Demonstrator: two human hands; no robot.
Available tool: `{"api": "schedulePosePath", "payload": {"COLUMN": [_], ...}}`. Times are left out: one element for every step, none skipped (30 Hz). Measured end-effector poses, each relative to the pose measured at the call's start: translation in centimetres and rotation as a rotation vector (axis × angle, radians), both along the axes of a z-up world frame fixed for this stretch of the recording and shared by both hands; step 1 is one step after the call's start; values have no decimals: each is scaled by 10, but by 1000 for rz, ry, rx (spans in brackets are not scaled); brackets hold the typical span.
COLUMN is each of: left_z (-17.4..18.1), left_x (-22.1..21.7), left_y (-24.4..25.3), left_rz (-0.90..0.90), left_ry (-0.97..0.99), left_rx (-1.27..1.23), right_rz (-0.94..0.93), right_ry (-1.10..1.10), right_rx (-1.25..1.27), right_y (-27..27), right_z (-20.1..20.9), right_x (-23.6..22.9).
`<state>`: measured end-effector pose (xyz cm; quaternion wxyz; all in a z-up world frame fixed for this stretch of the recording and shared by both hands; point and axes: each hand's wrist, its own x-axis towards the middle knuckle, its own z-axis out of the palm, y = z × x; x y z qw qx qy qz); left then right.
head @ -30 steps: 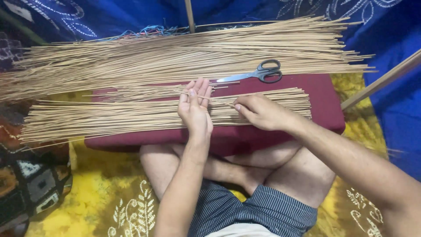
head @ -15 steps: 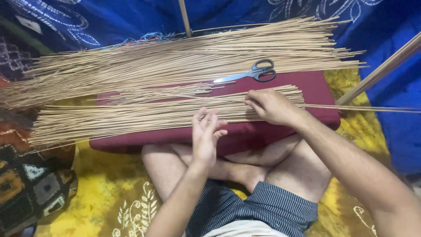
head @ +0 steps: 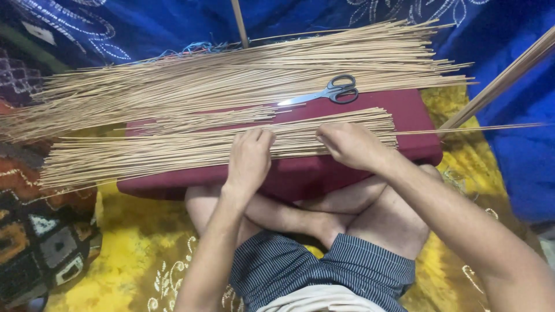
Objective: A person sits on the floor and uses scissors to cut thin wooden sticks to a uniform length.
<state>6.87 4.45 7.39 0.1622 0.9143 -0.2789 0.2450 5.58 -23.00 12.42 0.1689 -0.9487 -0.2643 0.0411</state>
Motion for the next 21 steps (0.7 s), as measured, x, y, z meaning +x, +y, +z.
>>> {"api": "schedulePosePath", "payload": {"left_z": [-1,-2,-3,-1,1,4,10,17,24,24,23,22,14,6,-1,1,3,5,5,6,7], "left_x": [3,6,10,8,7,5,-1,-7,-12,-14,-17,-20,-16,-13,-8,-6,-6,-6,-4,-2,1], "left_y": [13,26,38,39,40,40,27,13,0,-14,-29,-43,-42,-42,-43,-32,-21,-9,4,18,32], "left_rz": [1,31,58,56,44,32,31,-3,-36,-36,-45,-54,-54,-72,-93,-95,-78,-62,-62,-33,-5], "left_ry": [1,-2,-7,-6,22,51,54,59,63,64,27,-11,-8,-7,-8,-6,15,35,37,41,42], "left_rx": [-1,16,35,34,36,37,38,41,42,42,37,32,31,-9,-50,-51,-45,-39,-40,-20,-1], "right_rz": [1,-27,-59,-61,-68,-74,-75,-44,-12,-12,-2,8,8,12,14,12,6,1,2,-21,-44], "right_ry": [1,-12,-27,-26,-54,-81,-78,-93,-110,-109,-123,-137,-134,-147,-162,-160,-209,-259,-257,-288,-321], "right_rx": [-1,8,19,18,18,17,18,3,-11,-11,10,31,30,18,7,6,-8,-21,-22,-20,-19], "right_y": [-10,-20,-31,-35,-40,-45,-36,-28,-19,-9,2,12,14,16,18,7,-2,-11,-24,-37,-50], "right_z": [-3,-5,-8,-14,-19,-25,-24,-22,-20,-22,-24,-25,-24,-23,-21,-19,-17,-15,-18,-20,-22], "right_x": [0,-1,-2,-2,-1,0,0,-1,-1,-2,-3,-5,-6,-6,-6,-5,-5,-5,-5,-4,-3]}}
